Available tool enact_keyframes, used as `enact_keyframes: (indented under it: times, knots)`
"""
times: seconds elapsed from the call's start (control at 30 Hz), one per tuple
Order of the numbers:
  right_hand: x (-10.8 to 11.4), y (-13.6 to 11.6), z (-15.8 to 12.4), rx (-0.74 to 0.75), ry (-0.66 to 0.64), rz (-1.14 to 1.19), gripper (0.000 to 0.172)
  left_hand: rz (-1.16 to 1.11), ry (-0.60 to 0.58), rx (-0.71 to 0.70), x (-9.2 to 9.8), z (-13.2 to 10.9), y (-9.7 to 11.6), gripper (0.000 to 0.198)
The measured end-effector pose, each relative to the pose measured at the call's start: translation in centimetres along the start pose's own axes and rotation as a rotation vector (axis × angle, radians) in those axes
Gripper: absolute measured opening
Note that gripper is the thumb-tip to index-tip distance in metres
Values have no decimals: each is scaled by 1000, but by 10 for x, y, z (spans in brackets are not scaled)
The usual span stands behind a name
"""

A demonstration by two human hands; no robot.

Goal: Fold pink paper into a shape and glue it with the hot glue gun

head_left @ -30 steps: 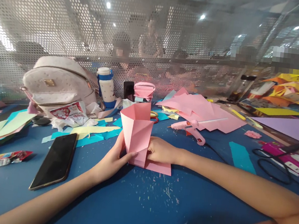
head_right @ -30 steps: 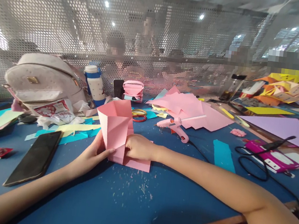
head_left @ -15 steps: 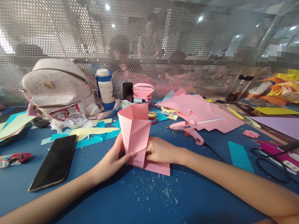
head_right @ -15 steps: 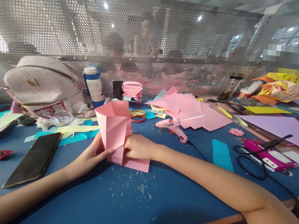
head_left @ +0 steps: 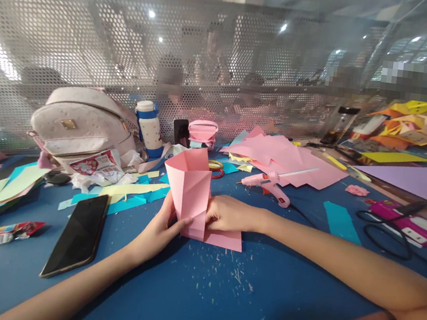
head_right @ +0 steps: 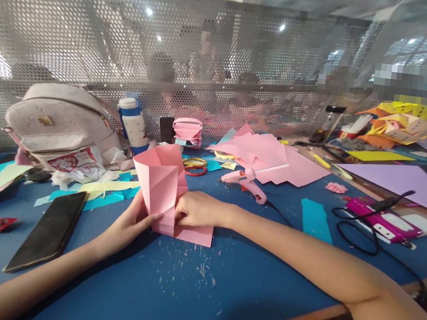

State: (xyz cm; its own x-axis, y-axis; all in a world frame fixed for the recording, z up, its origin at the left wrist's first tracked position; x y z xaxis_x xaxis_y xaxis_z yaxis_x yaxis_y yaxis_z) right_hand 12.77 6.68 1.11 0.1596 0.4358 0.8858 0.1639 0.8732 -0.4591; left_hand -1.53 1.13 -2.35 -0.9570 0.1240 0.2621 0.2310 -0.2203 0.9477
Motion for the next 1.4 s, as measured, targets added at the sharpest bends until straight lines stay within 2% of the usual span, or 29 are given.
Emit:
enact_keyframes:
  times: [0.2,0.47,0.57,0.67,0.77,0.83,0.93,1.0,1.3,1.4]
  knots:
    - [0,-3,-3,92,-51,132,18,-1,-12,4,-1,0,0,63]
    - [0,-5,-5,104,-64,120,17,10,0,26,-1,0,0,67]
    - [12,-7,-7,117,-20,99,19,-50,-19,32,-2,1,-2,67]
    - [34,-5,-9,68,109,27,19,-102,-23,24,-2,2,-4,65]
    - [50,-1,-14,-10,199,-114,19,-97,38,20,3,4,-7,61]
    - [53,1,-18,-76,178,-211,20,-97,92,17,7,5,-10,59]
    - [47,6,-24,-195,70,-290,17,-107,125,0,10,6,-14,58]
    - [42,6,-26,-218,28,-280,16,-103,115,-11,10,6,-16,58]
    - [22,3,-19,-139,98,-259,16,23,58,-64,5,4,-6,73]
    - [16,3,-15,-126,86,-268,16,72,62,-53,1,4,1,69]
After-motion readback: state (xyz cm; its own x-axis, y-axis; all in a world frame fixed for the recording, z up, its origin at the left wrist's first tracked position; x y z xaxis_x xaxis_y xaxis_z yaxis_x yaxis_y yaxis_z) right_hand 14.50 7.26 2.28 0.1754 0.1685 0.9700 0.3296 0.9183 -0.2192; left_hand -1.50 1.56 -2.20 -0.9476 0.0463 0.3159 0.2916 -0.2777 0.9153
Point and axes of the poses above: each hand's wrist, its own z-axis towards the middle knuckle, its own x-axis out of the back of the hand, y = z × x, the point moved 5 cm from there along z, towards the middle knuckle, and after that the axes turned 6 degrees about x, right-handed, at the moved point
